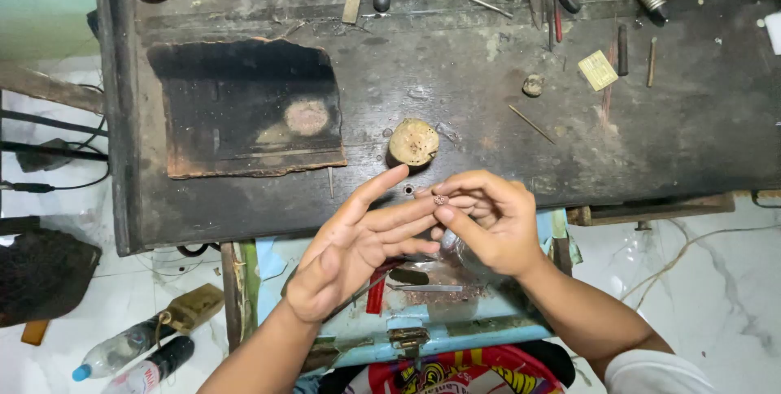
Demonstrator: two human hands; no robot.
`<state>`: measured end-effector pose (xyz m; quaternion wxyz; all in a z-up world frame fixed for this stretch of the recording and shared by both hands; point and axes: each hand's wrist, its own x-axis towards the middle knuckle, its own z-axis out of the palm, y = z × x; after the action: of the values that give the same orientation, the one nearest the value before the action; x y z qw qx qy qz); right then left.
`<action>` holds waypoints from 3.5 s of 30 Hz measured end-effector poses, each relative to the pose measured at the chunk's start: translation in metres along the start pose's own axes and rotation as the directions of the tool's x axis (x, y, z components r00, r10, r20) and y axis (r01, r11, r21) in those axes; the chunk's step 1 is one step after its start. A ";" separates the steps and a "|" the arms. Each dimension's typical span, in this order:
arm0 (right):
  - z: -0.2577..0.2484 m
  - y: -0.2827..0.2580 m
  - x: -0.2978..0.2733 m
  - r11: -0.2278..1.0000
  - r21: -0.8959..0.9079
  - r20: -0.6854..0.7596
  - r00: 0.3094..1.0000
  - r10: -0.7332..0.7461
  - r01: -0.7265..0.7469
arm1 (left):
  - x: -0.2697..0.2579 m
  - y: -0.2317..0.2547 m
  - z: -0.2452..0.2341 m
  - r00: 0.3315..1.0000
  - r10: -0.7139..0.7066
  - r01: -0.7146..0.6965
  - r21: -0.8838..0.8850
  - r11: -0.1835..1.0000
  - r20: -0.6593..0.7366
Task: Soldering a small jewelry component using a torch and flux on a workbench
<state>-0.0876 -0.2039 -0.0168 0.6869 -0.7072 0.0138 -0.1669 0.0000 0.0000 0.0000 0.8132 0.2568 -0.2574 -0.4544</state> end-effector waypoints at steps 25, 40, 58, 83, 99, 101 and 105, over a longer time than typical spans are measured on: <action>-0.003 -0.079 0.004 0.953 0.248 -0.193 0.973 -0.126 0.172 | 0.004 -0.002 0.015 0.996 0.071 -0.071 -0.014 0.997 0.046; -0.002 -0.080 0.002 0.947 0.274 -0.190 0.974 -0.120 0.170 | 0.005 -0.001 0.015 0.998 0.044 -0.044 0.000 0.999 0.041; 0.000 -0.074 0.001 0.974 0.172 -0.188 0.976 -0.112 0.145 | 0.003 -0.002 0.014 0.998 0.052 -0.052 0.003 0.999 0.034; -0.006 -0.030 -0.003 0.993 -0.011 -0.121 0.986 -0.116 0.116 | 0.003 -0.003 0.009 0.999 0.048 -0.048 0.043 0.998 0.005; -0.026 0.036 0.006 0.984 0.152 -0.251 0.967 -0.050 0.090 | 0.082 0.054 -0.020 0.842 0.481 -0.143 0.758 0.636 -0.245; -0.029 0.034 0.007 0.988 0.130 -0.210 0.976 -0.057 0.086 | 0.139 0.067 -0.035 0.859 0.475 -0.085 0.861 0.501 -0.192; -0.036 0.036 0.009 0.991 0.101 -0.201 0.977 -0.069 0.091 | 0.267 0.081 -0.089 0.854 0.498 0.125 0.988 0.089 -0.153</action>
<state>-0.0804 -0.2426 -0.0501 0.7128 -0.6482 0.0439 -0.2641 0.2286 -0.1797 0.0368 0.5201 0.7902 -0.3235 0.0212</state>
